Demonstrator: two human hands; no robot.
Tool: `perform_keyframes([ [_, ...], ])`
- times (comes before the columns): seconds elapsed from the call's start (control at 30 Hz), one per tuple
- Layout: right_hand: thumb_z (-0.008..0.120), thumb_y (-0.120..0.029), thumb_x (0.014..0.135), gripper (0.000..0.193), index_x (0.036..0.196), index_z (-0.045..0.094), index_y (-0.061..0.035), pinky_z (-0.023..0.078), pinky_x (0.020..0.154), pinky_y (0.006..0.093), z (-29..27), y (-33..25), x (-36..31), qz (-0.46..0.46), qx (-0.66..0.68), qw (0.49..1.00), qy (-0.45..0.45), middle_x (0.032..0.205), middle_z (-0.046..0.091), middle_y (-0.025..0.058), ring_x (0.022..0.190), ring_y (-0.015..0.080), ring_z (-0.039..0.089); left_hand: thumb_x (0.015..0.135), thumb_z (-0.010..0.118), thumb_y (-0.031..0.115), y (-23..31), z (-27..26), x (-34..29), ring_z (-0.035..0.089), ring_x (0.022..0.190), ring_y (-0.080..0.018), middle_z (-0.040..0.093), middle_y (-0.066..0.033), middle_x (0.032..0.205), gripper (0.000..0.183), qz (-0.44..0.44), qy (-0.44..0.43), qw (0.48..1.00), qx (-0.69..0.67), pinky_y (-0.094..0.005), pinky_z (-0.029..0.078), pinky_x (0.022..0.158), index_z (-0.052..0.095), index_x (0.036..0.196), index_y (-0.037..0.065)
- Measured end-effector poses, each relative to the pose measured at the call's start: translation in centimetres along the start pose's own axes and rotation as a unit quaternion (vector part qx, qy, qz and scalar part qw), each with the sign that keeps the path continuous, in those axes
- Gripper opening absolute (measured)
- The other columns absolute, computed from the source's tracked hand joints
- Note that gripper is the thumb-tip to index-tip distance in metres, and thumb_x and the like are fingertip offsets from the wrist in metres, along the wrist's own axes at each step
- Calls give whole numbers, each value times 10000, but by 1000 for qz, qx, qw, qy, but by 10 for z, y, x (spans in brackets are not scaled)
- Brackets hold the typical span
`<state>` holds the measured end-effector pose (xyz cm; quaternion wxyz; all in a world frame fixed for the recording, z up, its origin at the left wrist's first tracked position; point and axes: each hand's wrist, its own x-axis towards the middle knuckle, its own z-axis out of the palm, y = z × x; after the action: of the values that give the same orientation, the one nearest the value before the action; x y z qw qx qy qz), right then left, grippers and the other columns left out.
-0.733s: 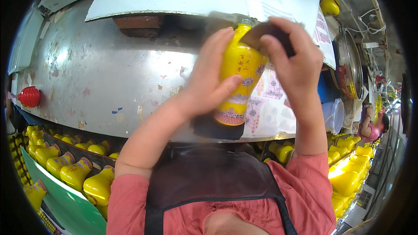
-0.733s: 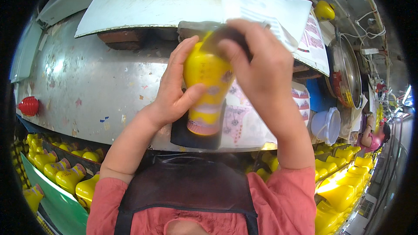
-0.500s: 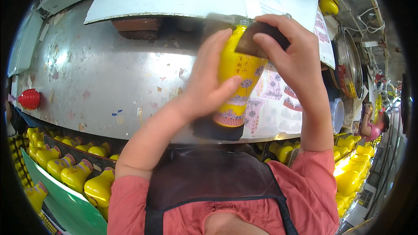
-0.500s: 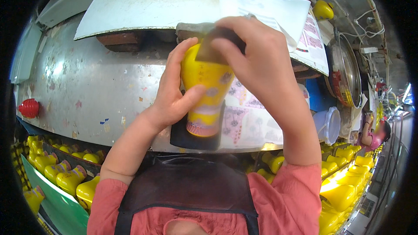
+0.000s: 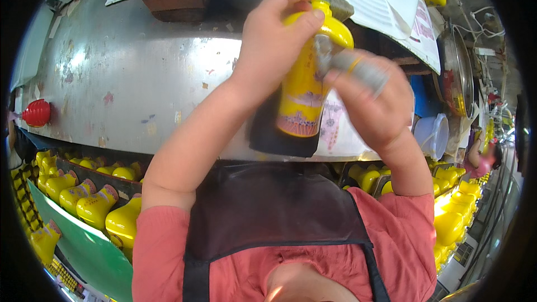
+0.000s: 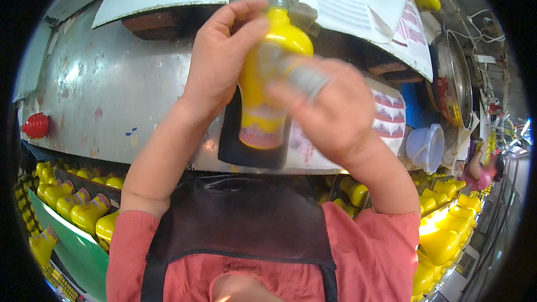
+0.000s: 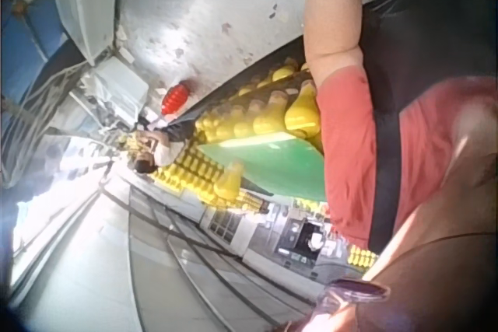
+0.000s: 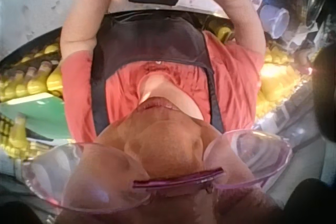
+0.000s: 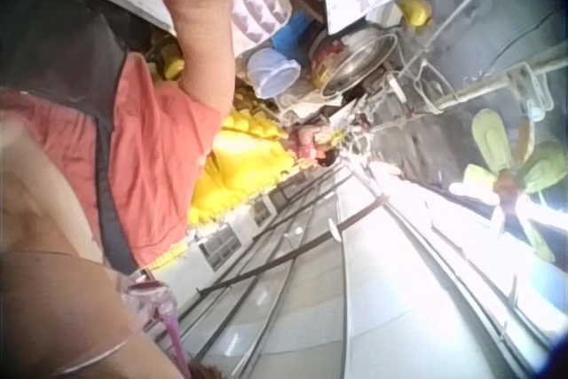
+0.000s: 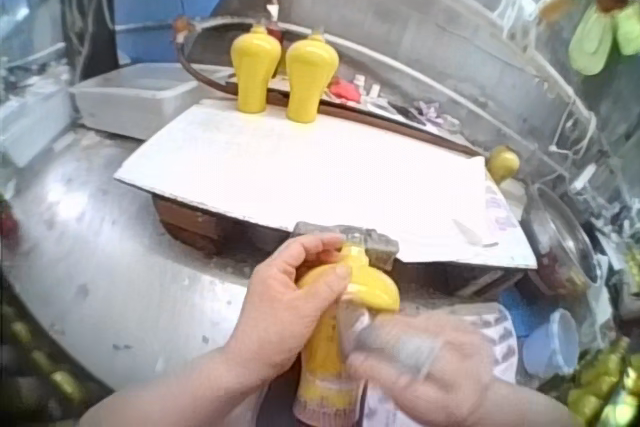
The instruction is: The person applies adhesive labels to yellow plastic bottles. They peel labels from a sheet, wrap them around the bottle body, smooth them by hand, and place the labeled bottle on a nearby tray. The process repeats with additional bottles.
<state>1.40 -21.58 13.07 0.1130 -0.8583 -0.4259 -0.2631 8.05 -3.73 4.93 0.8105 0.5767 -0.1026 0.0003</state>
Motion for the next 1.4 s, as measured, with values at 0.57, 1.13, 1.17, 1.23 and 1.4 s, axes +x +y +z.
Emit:
perform_keyframes([
  [0.57, 684, -128, 675, 227, 883, 673, -38, 536, 744, 365, 16, -76, 1, -54, 6, 983, -175, 799, 576, 74, 829, 252, 650, 983, 723, 156, 12, 7, -3, 640, 983, -108, 675, -50, 1077, 299, -34, 4, 999, -32, -256, 532, 902, 684, 1241, 8],
  [1.13, 786, -21, 694, 296, 979, 764, -100, 605, 743, 377, 3, -19, -27, 56, 77, 992, 86, 945, 719, 90, 859, 277, 727, 1020, 628, 281, -6, 7, -9, 613, 1089, -174, 605, -74, 1209, 304, 109, 38, 954, 277, -306, 495, 962, 701, 1193, 43],
  [1.17, 774, -29, 692, 298, 980, 767, -105, 605, 752, 371, 5, -21, -30, 64, 112, 988, 81, 929, 710, 79, 873, 270, 728, 1043, 596, 286, -8, 5, -8, 611, 1089, -163, 606, -66, 1202, 305, 103, 39, 960, 258, -301, 495, 957, 699, 1196, 42],
  [1.23, 761, -37, 697, 290, 978, 770, -107, 605, 766, 362, 9, -28, -38, -11, 218, 976, 9, 939, 709, 76, 926, 273, 738, 1101, 491, 312, -12, 1, -8, 605, 1101, -131, 606, -66, 1264, 364, 72, 24, 977, 202, -283, 489, 962, 676, 1231, 27],
  [1.4, 809, 73, 755, 258, 952, 751, -83, 583, 686, 342, 16, -21, -58, 199, 127, 970, 63, 936, 779, 95, 799, 234, 744, 1127, 424, 355, -11, -3, -13, 595, 1141, -153, 569, -109, 1381, 440, 29, -4, 995, 100, -280, 468, 1010, 623, 1312, 9],
])
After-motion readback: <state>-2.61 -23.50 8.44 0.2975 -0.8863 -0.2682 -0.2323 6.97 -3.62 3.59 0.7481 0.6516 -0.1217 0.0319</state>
